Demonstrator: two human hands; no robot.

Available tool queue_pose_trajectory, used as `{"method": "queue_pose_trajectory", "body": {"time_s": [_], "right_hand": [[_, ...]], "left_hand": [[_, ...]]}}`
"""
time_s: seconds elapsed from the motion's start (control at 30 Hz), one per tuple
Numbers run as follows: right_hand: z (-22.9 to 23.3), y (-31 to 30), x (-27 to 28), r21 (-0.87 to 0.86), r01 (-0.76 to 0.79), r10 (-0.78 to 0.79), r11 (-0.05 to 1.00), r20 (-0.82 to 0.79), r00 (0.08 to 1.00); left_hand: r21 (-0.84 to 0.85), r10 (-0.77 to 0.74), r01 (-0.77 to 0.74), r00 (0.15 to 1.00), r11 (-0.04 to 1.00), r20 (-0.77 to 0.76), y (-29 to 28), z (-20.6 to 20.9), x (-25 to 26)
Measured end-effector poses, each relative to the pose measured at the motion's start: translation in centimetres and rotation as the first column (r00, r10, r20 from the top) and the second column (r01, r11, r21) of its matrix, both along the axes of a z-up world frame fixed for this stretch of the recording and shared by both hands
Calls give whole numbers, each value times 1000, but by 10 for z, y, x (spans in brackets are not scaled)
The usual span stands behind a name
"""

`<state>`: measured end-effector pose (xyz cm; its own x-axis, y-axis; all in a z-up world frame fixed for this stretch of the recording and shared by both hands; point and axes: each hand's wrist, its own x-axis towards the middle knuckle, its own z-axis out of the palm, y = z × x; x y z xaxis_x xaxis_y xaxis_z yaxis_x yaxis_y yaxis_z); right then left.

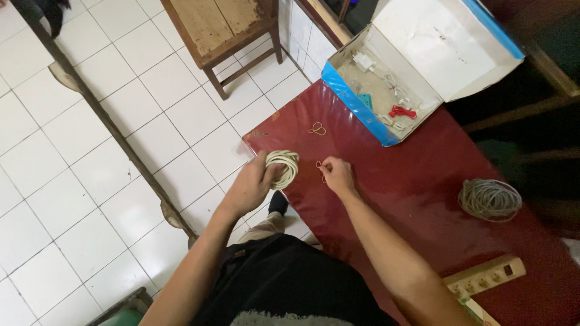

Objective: The person coils a white electrical cord by hand, secures it with a rubber band, and places it into a cardboard box on a red table. They then pick up a gray coiled cable from the table.

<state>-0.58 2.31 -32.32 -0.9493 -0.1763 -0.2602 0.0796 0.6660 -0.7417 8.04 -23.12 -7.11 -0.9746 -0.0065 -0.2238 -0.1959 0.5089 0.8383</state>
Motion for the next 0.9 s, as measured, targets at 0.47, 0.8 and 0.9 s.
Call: {"method": "queue_pose_trajectory", "body": {"time_s": [0.47,0.8,0.9], "right_hand": [[-13,65,2,62,183,-185,981,36,982],[25,2,-22,21,125,-117,992,-210,971],[18,-17,-45,1,-9,8,1000,-443,897]], "left_hand": [[147,-13,11,1000,989,14,16,-58,-11],[106,12,-11,1000,994,-10,11,-72,-13],[78,26,-27,1000,997,17,9,-75,-18]]}}
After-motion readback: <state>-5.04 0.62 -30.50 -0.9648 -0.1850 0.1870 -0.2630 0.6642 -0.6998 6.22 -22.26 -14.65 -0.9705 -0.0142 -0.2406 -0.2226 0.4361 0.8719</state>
